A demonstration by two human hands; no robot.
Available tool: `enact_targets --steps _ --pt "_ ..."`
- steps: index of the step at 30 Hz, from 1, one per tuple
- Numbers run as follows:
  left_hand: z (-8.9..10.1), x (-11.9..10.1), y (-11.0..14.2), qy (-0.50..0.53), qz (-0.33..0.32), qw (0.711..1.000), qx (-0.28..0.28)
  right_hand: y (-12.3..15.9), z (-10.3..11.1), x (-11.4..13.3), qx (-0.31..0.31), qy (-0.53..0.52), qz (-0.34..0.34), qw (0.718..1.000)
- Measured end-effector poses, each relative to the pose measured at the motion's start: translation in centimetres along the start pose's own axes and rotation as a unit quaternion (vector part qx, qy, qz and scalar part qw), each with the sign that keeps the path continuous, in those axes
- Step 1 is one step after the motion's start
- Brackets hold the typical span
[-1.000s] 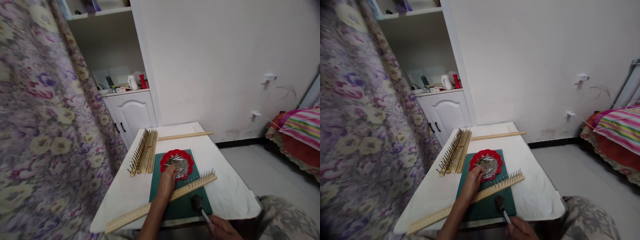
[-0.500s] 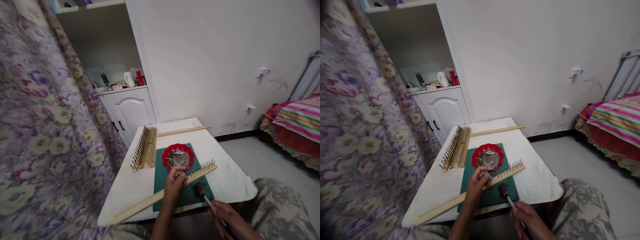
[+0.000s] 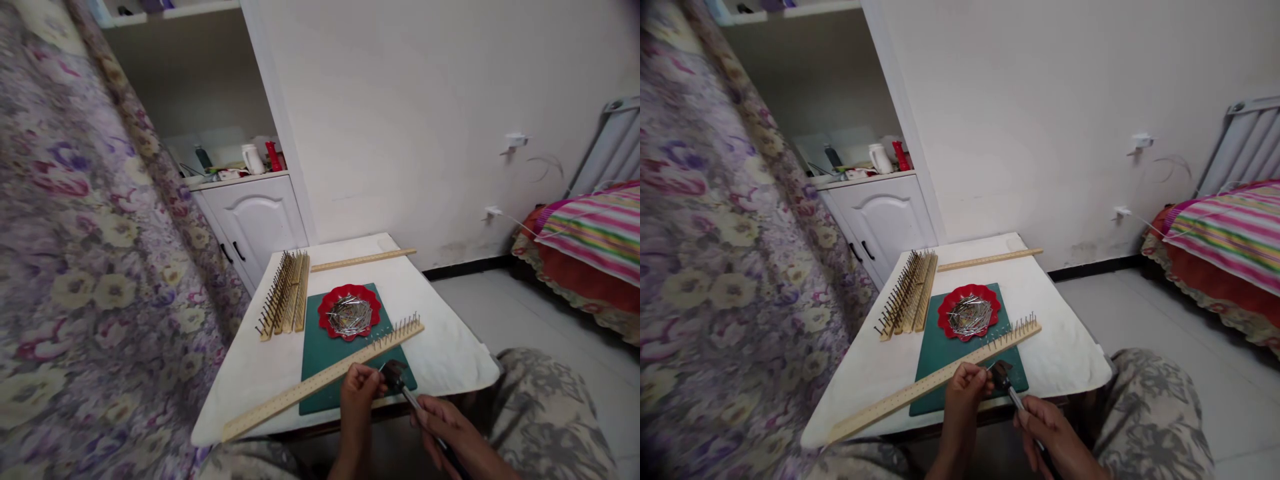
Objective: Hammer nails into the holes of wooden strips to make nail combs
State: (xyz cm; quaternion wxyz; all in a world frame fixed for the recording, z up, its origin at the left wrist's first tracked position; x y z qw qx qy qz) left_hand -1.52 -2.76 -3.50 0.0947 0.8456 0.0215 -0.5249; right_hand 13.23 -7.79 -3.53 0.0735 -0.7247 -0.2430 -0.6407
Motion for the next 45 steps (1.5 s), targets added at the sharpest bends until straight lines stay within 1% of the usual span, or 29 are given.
enact_targets --steps 3,5,8,9,11,14,16,17,21,24,26,29,31,37,45 --pt "-0.2 0.5 0.5 -0.062 0.009 0.998 0.024 0.1 0.2 -0.1 -0.005 0.027 0.007 1.000" --pt "-0.4 0.5 1.0 -0.105 0.006 0.993 0.046 0.2 0.3 -0.4 -0.004 0.047 0.010 0.999" --pt "-0.7 -0.5 1.5 -0.200 -0.036 0.976 0.075 0.3 0.4 -0.7 0.006 0.051 0.006 0.999" --pt "-0.7 -1.1 1.5 -0.238 -0.054 0.967 0.074 0.3 0.4 -0.7 0.010 0.048 0.003 0.999" --pt "-0.5 -2.4 1.4 -0.308 -0.090 0.946 0.052 0.4 0.6 -0.7 0.009 0.048 -0.006 0.999" --pt "-0.5 -4.5 0.7 -0.368 -0.167 0.915 0.020 0.4 1.0 -0.4 -0.007 0.054 -0.011 0.998" --pt "-0.5 -5.5 -0.1 -0.381 -0.209 0.901 0.007 0.4 1.1 -0.3 -0.012 0.050 -0.013 0.999" --pt "-0.6 -5.7 -0.5 -0.384 -0.217 0.898 0.002 0.3 1.2 -0.3 -0.010 0.048 -0.014 0.999" --pt "-0.5 -5.1 -2.2 -0.383 -0.191 0.904 -0.015 0.1 1.4 -0.7 0.003 0.047 -0.017 0.999" --pt "-0.5 -4.4 -2.9 -0.384 -0.167 0.908 -0.015 0.1 1.6 -0.8 -0.007 0.045 -0.018 0.999" --pt "-0.6 -4.3 -3.0 -0.388 -0.173 0.905 -0.009 0.1 1.7 -0.9 -0.013 0.046 -0.018 0.999" --pt "-0.8 -4.5 -3.1 -0.395 -0.203 0.896 -0.004 0.2 1.6 -1.0 -0.009 0.055 -0.021 0.998" --pt "-0.8 -4.5 -3.2 -0.396 -0.212 0.894 -0.004 0.2 1.6 -0.9 -0.011 0.059 -0.022 0.998" --pt "-0.6 -3.7 -3.4 -0.402 -0.199 0.894 -0.005 0.4 1.7 -0.5 -0.020 0.065 -0.019 0.997" --pt "-0.5 -3.4 -3.5 -0.415 -0.202 0.887 -0.004 -0.1 1.9 -1.1 -0.015 0.060 -0.027 0.998"
Point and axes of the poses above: each hand's wrist, its own y-axis away from the middle knuckle, its own z-axis out of the back of the hand, x = y × z, the point moved 5 cm from there along -y, towards the middle knuckle, and after that the axes turned 7 degrees about y, right-handed, at the moved point
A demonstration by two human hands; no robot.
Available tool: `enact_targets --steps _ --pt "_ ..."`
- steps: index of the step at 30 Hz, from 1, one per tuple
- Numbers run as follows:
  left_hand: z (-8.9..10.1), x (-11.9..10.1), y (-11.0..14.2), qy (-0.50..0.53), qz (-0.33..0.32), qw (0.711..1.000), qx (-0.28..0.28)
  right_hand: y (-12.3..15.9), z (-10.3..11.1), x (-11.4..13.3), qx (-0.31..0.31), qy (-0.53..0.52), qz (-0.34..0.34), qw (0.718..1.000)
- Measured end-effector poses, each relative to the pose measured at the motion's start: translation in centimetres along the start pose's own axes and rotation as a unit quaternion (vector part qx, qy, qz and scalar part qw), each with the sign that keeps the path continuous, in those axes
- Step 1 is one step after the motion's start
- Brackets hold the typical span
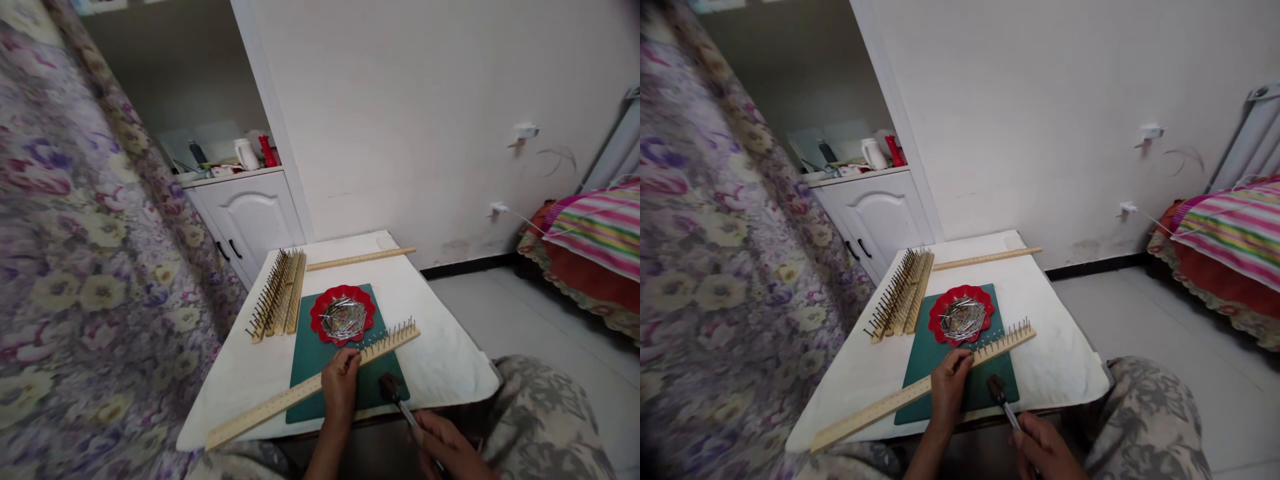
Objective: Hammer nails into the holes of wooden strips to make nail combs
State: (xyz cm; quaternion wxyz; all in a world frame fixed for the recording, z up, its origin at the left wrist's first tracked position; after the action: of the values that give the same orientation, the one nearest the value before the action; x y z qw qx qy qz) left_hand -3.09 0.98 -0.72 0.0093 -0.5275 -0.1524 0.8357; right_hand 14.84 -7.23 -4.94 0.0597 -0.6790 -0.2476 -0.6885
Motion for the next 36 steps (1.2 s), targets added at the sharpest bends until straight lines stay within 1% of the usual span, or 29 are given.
enact_targets --steps 4,7,9,12,15,18,24,29,33,36 --pt "0.0 -0.3 0.1 -0.028 -0.016 0.999 0.004 0.1 0.0 -0.2 -0.014 -0.005 0.003 1.000" --pt "0.0 -0.5 0.1 -0.038 -0.027 0.999 0.003 0.2 -0.2 0.7 -0.003 -0.005 0.008 1.000" --pt "0.0 -0.4 0.1 -0.039 -0.029 0.999 0.002 0.1 -0.3 1.8 0.010 -0.014 0.008 1.000" --pt "-0.1 -0.3 0.1 -0.034 -0.025 0.999 0.006 -0.6 -0.7 4.4 0.030 -0.032 0.024 0.999" --pt "-0.2 -0.1 0.2 -0.032 -0.021 0.999 0.005 -1.7 -1.1 6.9 0.033 -0.033 0.043 0.998" --pt "-0.1 0.0 0.2 -0.035 -0.020 0.999 -0.001 -2.8 -1.6 8.0 0.035 -0.024 0.054 0.998" --pt "-0.2 0.5 0.2 -0.040 -0.011 0.999 0.006 -3.7 -2.1 7.3 0.037 -0.006 0.050 0.998" --pt "-0.1 0.6 0.2 -0.054 -0.011 0.998 0.001 -4.0 -2.0 7.5 0.033 -0.021 0.046 0.998" --pt "-0.2 0.6 0.4 -0.049 -0.010 0.999 0.005 -3.5 -1.8 7.5 0.035 -0.019 0.043 0.998" --pt "-0.1 0.4 0.4 -0.054 -0.009 0.999 0.002 -2.6 -1.6 6.4 0.038 -0.018 0.029 0.999"
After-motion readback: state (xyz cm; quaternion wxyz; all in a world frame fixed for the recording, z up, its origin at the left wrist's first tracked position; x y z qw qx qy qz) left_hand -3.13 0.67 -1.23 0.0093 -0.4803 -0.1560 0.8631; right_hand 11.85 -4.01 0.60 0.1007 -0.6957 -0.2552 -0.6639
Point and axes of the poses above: each hand's wrist, its own y-axis away from the middle knuckle, its own z-axis out of the back of the hand, x = y × z, the point moved 5 cm from there along -y, towards the middle knuckle, and after that the axes turned 7 degrees about y, right-handed, at the moved point
